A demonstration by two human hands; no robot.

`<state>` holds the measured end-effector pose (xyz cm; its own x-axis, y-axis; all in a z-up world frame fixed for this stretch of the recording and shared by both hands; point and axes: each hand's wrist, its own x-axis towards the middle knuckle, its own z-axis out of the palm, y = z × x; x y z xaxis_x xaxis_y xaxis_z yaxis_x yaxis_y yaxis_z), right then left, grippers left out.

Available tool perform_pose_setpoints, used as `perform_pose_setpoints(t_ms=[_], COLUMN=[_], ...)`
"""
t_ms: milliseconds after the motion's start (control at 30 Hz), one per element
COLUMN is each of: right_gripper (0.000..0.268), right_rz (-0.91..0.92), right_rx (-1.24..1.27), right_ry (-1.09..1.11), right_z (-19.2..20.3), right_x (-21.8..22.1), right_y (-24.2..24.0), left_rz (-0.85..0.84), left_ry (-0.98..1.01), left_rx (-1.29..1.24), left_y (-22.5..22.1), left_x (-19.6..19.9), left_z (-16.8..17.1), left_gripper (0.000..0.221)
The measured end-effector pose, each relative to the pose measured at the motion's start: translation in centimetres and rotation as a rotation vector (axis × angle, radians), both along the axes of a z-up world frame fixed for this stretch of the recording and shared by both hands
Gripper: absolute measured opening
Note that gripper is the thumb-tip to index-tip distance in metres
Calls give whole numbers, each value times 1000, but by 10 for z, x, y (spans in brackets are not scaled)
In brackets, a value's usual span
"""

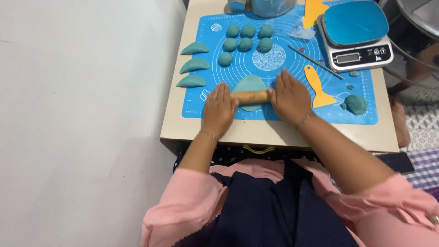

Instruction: Rolling out small dough balls and sealing them into crescent-shaped pockets using a rolling pin and hands.

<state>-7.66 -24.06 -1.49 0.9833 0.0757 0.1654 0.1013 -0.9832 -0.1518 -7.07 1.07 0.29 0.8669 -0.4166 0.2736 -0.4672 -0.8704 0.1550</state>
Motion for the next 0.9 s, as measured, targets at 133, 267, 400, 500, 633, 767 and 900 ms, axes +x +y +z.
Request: perform_pose_setpoints(t_ms=[133, 267, 400, 500, 633, 767, 900], right_gripper=[68, 67, 71, 71, 77, 69, 71], right_rz=[27, 43, 49, 28, 35, 33, 47], right_rx=[-67, -68, -45, 4, -12, -6, 30], right_ry=[25, 41, 63, 50, 51, -9, -2], right_z=[24, 38, 20, 22, 8, 25, 26], right_x=[-66, -103, -71, -27, 43, 80, 92], right_y=[8, 17, 6, 0, -16, -15, -17], left_rz=[-50, -93, -101, -38, -17, 15, 24], left_ry=[-109, -182, -213, -128, -84, -167, -154], left_rx=[-27, -112, -125, -105, -81, -45, 3], left_y=[9, 16, 13, 4, -7, -18, -19], left_x=[-46, -66, -49, -15, 51, 94, 95], left_z=[-13, -33, -31, -25, -18, -11, -2], left_gripper=[67, 68, 68, 70, 68, 69, 67])
